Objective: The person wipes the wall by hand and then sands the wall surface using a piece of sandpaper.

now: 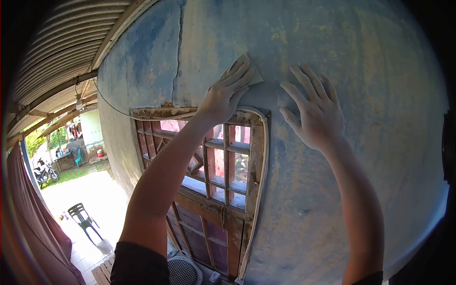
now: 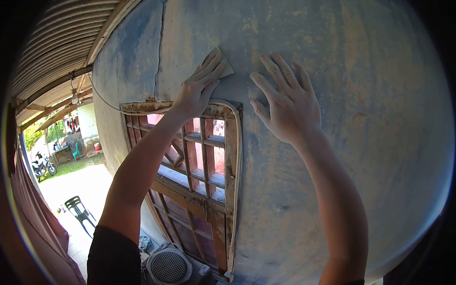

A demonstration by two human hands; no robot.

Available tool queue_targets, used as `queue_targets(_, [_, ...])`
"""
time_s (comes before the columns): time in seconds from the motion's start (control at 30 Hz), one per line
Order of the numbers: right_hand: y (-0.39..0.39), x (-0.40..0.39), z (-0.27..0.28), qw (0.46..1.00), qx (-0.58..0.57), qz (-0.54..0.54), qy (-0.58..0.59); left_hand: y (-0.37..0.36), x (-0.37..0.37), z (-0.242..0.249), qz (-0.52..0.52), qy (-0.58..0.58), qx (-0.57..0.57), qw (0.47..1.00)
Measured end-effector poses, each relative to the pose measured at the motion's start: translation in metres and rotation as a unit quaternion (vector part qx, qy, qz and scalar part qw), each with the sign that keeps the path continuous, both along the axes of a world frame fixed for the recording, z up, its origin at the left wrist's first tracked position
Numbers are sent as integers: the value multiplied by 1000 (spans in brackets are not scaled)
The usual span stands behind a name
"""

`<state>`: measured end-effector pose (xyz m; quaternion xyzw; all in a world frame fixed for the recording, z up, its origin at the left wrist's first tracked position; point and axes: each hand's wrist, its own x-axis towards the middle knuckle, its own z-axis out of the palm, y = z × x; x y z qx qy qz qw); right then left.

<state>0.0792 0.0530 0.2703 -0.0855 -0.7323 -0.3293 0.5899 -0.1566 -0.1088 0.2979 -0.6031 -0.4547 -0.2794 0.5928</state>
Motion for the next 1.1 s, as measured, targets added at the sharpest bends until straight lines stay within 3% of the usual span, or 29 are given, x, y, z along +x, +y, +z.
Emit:
queue_targets(0.07, [8,10,12,994,74,1,-80,-3,-11,13,-6,2,-2,1000])
queue_targets(0.17, [25,31,37,989,108,-6,-104,-4,-15,37,-25,-52,88,995])
queue_targets(0.23, [29,46,46,993,96,-22,-68,-4,-2,53,2,-259,123,958])
queue_targets(0.37, [39,55,38,997,61,-32,33,23,38,11,64,-190,121,972])
queue_targets(0.43, [34,54,29,997,45,-30,48,25,49,-18,47,4,41,998])
queue_targets(0.57, [36,49,20,996,28,-29,82,11,36,-16,61,7,-2,998])
queue_targets(0.63, [37,50,19,996,25,-28,85,3,18,6,36,-110,94,989])
queue_targets(0.7, [38,50,17,996,21,-26,84,-12,14,30,36,-213,116,969])
queue_targets(0.8, [38,50,16,996,21,-28,81,4,5,42,57,-264,159,949])
queue_targets(0.93, [30,47,7,995,-8,-27,97,36,48,-6,7,-88,83,993])
queue_targets(0.97, [28,45,5,993,-20,-34,110,34,53,-16,4,-88,89,992])
queue_targets(1.03, [28,46,5,993,-21,-35,110,31,58,-28,1,-16,-21,1000])
queue_targets(1.1, [28,46,2,994,-22,-34,103,22,43,-14,6,-28,-8,1000])
